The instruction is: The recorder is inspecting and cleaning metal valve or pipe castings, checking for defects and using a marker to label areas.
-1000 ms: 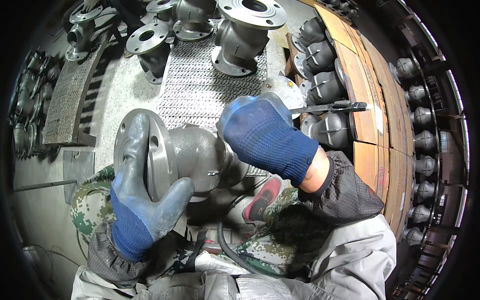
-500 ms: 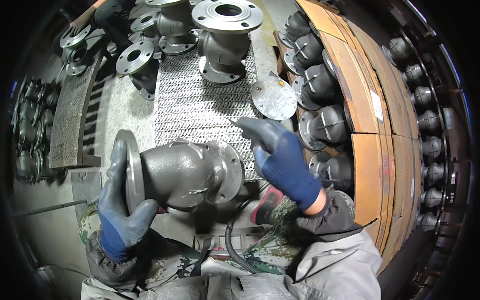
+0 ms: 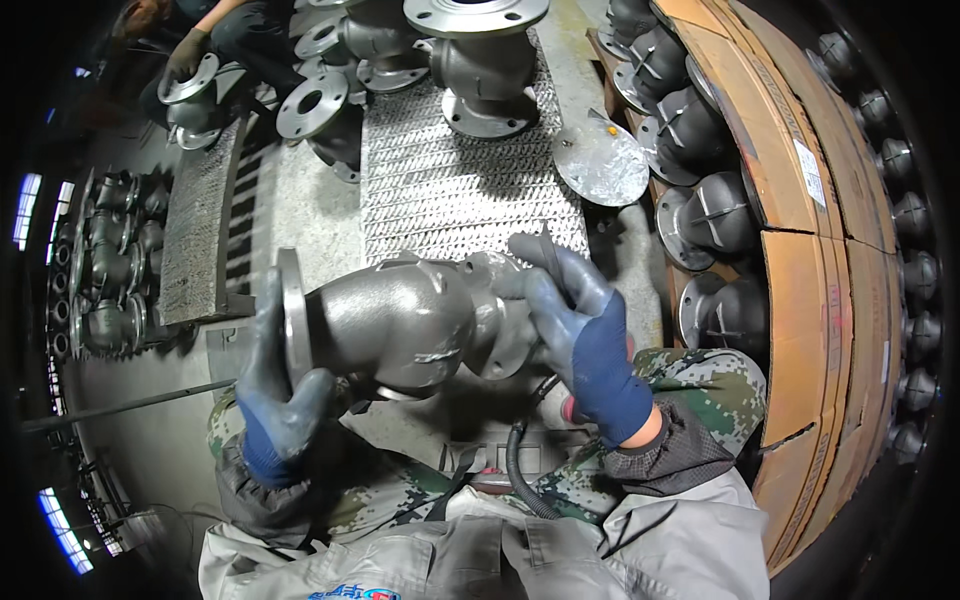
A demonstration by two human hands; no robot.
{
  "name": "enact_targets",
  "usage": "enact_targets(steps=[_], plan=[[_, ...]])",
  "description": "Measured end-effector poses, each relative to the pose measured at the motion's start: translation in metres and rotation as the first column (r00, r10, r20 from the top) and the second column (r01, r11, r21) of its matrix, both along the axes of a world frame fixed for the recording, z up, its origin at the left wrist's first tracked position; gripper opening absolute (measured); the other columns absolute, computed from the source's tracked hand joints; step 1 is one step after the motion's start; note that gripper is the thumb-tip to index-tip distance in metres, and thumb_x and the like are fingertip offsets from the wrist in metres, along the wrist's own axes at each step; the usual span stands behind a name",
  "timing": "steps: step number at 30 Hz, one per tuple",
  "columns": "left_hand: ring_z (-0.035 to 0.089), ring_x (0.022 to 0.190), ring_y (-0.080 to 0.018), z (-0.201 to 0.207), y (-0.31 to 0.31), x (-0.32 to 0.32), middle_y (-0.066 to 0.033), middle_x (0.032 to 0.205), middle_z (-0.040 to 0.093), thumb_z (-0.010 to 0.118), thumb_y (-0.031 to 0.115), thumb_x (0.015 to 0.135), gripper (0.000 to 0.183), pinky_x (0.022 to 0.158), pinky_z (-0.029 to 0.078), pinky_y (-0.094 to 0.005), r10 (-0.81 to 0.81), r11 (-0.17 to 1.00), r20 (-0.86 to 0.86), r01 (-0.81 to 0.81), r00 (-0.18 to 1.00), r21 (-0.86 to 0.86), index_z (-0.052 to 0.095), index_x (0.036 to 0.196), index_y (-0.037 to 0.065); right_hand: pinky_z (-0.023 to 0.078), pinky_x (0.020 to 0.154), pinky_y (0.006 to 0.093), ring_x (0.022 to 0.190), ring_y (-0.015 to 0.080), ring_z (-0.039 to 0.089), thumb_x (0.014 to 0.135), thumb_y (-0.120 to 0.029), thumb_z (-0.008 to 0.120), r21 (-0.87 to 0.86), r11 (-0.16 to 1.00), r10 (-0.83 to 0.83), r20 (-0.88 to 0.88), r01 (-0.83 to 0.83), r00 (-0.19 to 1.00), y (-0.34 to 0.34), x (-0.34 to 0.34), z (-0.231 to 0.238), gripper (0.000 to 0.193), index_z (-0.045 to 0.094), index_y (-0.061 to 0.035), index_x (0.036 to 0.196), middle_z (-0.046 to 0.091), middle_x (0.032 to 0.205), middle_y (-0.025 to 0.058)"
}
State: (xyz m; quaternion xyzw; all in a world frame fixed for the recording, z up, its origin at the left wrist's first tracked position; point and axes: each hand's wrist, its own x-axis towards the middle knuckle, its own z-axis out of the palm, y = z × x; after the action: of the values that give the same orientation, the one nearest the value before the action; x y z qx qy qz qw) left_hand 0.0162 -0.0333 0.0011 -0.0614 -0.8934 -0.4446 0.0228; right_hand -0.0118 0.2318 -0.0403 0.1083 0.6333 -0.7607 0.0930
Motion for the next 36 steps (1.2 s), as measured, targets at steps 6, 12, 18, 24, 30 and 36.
enact_targets(steps=[6, 12, 18, 24, 30, 36], plan=[[0.058, 0.100, -0.0228, 0.005, 0.016, 0.009, -0.0207, 0.115, 0.057, 0.069, 0.010, 0.070, 0.086, 0.089, 0.047, -0.0329, 0.041, 0.961, 0.093, -0.065, 0.995, 0.269, 0.024, 0.143, -0.002, 0.040, 0.048, 0.0165, 0.052, 0.0017, 0.047, 0.096, -0.012, 0.045, 0.007, 0.965, 0.261, -0.041, -0.261, 0.964, -0.027, 0.012, 0.027, 0.027, 0.055, -0.0039, 0.120, 0.065, 0.087, 0.0053], [0.055, 0.109, -0.0253, 0.002, 0.029, 0.011, -0.0220, 0.123, 0.052, 0.072, 0.014, 0.072, 0.085, 0.094, 0.043, -0.0333, -0.020, 0.960, 0.024, 0.012, 1.000, 0.279, 0.028, 0.142, -0.002, 0.047, 0.055, 0.0219, 0.057, 0.0066, 0.055, 0.091, -0.010, 0.050, 0.192, 0.947, 0.304, -0.277, -0.257, 0.912, -0.046, 0.011, 0.019, 0.031, 0.054, 0.0001, 0.120, 0.061, 0.074, 0.0064], [0.048, 0.117, -0.0222, 0.001, 0.035, 0.013, -0.0191, 0.135, 0.042, 0.064, 0.003, 0.075, 0.080, 0.099, 0.039, -0.0312, -0.052, 0.881, 0.021, 0.036, 0.998, 0.472, 0.022, 0.143, -0.004, 0.049, 0.057, 0.0232, 0.060, 0.0099, 0.057, 0.092, -0.014, 0.050, 0.143, 0.840, 0.528, 0.001, -0.523, 0.849, -0.070, 0.018, 0.015, 0.037, 0.050, -0.0034, 0.127, 0.063, 0.073, 0.0057], [0.039, 0.127, -0.0421, -0.011, 0.007, 0.002, -0.0322, 0.139, 0.033, 0.046, 0.003, 0.091, 0.046, 0.101, 0.037, -0.0428, -0.430, 0.893, -0.550, 0.249, 0.716, -0.375, 0.034, 0.135, -0.007, 0.041, 0.050, 0.0175, 0.052, 0.0041, 0.050, 0.091, -0.016, 0.044, -0.224, 0.742, 0.619, -0.133, -0.632, 0.774, -0.031, 0.055, 0.002, 0.032, 0.058, -0.0019, 0.117, 0.068, 0.082, 0.0070], [0.049, 0.116, -0.0484, -0.013, 0.006, -0.003, -0.0370, 0.129, 0.041, 0.049, 0.008, 0.090, 0.031, 0.090, 0.047, -0.0482, -0.348, 0.921, -0.605, 0.142, 0.716, -0.362, 0.049, 0.119, -0.004, 0.040, 0.049, 0.0171, 0.051, 0.0035, 0.050, 0.096, -0.017, 0.042, -0.240, 0.908, 0.362, 0.037, -0.343, 0.931, -0.036, 0.058, 0.007, 0.030, 0.057, -0.0040, 0.118, 0.066, 0.080, 0.0026], [0.054, 0.117, -0.0312, 0.006, 0.019, 0.005, -0.0275, 0.127, 0.050, 0.047, 0.007, 0.092, 0.031, 0.095, 0.045, -0.0371, -0.178, 0.919, -0.180, 0.229, 0.967, 0.320, 0.054, 0.120, -0.005, 0.049, 0.058, 0.0322, 0.062, 0.0200, 0.061, 0.089, -0.014, 0.056, 0.107, 0.955, 0.298, -0.360, -0.278, 0.884, -0.061, 0.012, 0.019, 0.024, 0.057, -0.0013, 0.109, 0.062, 0.075, 0.0123]])
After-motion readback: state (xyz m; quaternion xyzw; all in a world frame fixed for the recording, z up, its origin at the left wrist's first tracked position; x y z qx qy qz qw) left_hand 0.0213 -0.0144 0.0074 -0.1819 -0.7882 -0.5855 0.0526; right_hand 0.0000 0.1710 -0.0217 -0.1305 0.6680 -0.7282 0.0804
